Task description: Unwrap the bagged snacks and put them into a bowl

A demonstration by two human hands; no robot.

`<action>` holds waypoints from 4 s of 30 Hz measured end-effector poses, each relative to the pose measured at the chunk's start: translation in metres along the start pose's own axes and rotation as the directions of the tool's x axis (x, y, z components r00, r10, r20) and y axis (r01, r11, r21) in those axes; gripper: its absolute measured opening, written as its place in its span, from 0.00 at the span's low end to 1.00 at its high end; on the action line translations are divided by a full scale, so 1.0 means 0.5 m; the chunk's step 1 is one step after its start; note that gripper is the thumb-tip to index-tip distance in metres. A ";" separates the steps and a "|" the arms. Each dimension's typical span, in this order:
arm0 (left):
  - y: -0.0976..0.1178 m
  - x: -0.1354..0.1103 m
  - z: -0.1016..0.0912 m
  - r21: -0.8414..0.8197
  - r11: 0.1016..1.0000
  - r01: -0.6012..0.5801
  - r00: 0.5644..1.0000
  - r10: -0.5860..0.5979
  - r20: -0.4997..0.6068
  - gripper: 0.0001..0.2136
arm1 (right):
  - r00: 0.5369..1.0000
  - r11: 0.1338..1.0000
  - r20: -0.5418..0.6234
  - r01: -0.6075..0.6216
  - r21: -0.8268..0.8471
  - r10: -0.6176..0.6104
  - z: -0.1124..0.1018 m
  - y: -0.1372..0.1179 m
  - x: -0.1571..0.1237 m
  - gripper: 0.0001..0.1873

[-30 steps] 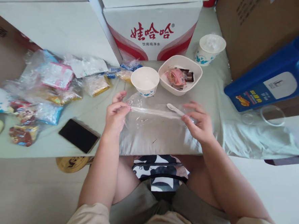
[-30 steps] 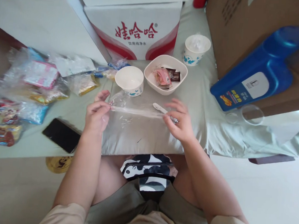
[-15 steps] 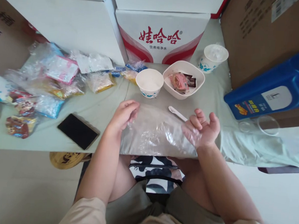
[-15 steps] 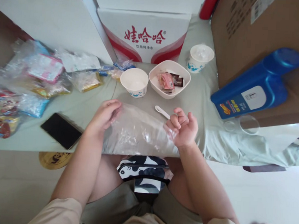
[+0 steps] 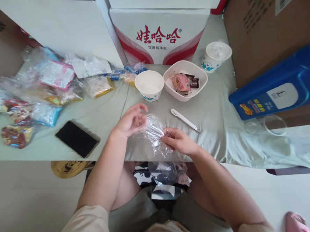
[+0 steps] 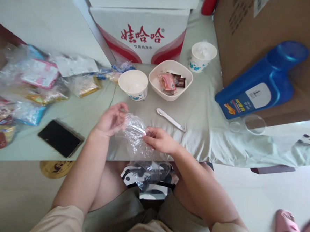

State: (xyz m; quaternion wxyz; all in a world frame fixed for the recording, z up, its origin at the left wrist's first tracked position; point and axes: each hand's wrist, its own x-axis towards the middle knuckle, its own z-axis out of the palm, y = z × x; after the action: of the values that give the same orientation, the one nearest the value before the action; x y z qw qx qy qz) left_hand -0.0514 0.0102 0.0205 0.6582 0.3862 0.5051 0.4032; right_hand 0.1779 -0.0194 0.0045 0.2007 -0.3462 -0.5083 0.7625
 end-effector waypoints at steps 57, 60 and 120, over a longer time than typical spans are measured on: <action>-0.069 -0.053 0.006 -0.016 0.976 -0.218 0.964 0.213 -0.156 0.12 | 0.676 0.590 -0.100 0.551 -0.590 -0.730 -0.029 0.028 -0.031 0.13; -0.075 -0.047 0.007 0.096 0.953 -0.286 0.954 0.293 -0.060 0.08 | 0.664 0.708 -0.309 0.487 -0.511 -0.681 -0.044 0.034 -0.017 0.15; 0.076 0.047 -0.014 0.840 0.486 -0.241 0.356 0.849 -0.389 0.11 | 0.857 0.779 -0.209 0.293 -0.554 -0.471 0.005 -0.006 0.061 0.26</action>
State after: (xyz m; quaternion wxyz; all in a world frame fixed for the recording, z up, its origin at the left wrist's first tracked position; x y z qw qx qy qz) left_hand -0.0596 0.0469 0.0456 -0.0115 0.5286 0.6616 0.5317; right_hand 0.1551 0.0003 -0.0019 0.3399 -0.3988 -0.7073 0.4744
